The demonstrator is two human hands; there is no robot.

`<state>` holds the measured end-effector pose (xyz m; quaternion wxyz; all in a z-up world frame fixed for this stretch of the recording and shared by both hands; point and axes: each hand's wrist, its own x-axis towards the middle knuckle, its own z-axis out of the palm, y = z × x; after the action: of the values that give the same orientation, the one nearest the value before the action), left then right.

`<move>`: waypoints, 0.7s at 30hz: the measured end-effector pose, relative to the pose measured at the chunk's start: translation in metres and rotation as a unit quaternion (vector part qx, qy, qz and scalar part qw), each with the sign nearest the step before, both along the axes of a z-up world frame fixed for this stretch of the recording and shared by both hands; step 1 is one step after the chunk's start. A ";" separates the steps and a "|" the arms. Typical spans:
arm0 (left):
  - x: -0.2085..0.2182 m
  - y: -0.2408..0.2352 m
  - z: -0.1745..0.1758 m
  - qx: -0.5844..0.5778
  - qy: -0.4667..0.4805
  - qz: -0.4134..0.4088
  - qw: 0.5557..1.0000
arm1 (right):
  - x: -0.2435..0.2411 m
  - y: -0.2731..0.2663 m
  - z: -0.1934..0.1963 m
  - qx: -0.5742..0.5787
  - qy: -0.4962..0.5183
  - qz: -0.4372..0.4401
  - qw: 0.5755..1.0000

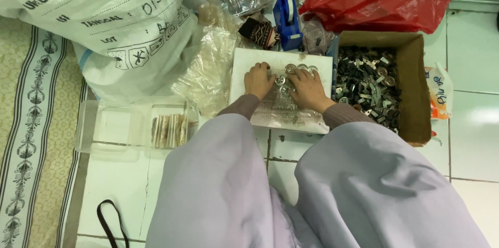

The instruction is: The person sits on the floor and sorts small metal parts from a cardboard box onto a white board. They then pick up a clear plastic bag, place the sorted parts inside, and seal the bag.

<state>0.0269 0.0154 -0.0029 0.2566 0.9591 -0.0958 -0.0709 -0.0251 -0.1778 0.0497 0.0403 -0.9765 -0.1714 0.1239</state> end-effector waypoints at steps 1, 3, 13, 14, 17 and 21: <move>0.000 0.004 0.003 0.000 0.001 0.005 1.000 | 0.007 0.005 0.000 0.000 0.001 0.005 1.000; 0.000 0.016 0.009 0.001 -0.023 0.021 1.000 | 0.023 0.020 -0.001 0.032 -0.017 0.013 0.999; 0.017 0.126 -0.022 0.045 -0.045 0.173 0.983 | 0.064 0.167 -0.006 0.068 0.005 0.116 0.991; 0.012 0.138 -0.015 0.054 -0.021 0.194 0.979 | 0.067 0.175 -0.015 0.069 0.020 0.128 0.989; 0.010 0.171 -0.036 0.081 0.021 0.220 0.972 | 0.062 0.194 -0.011 0.071 0.046 0.146 0.986; 0.003 0.203 -0.075 0.134 0.098 0.206 0.964 | 0.063 0.209 -0.021 0.052 0.059 0.165 0.983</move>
<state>0.0304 0.2180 -0.0776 0.1433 0.9722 0.1395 -0.1221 0.0375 0.0311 0.0292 0.0799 -0.9223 -0.3339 0.1776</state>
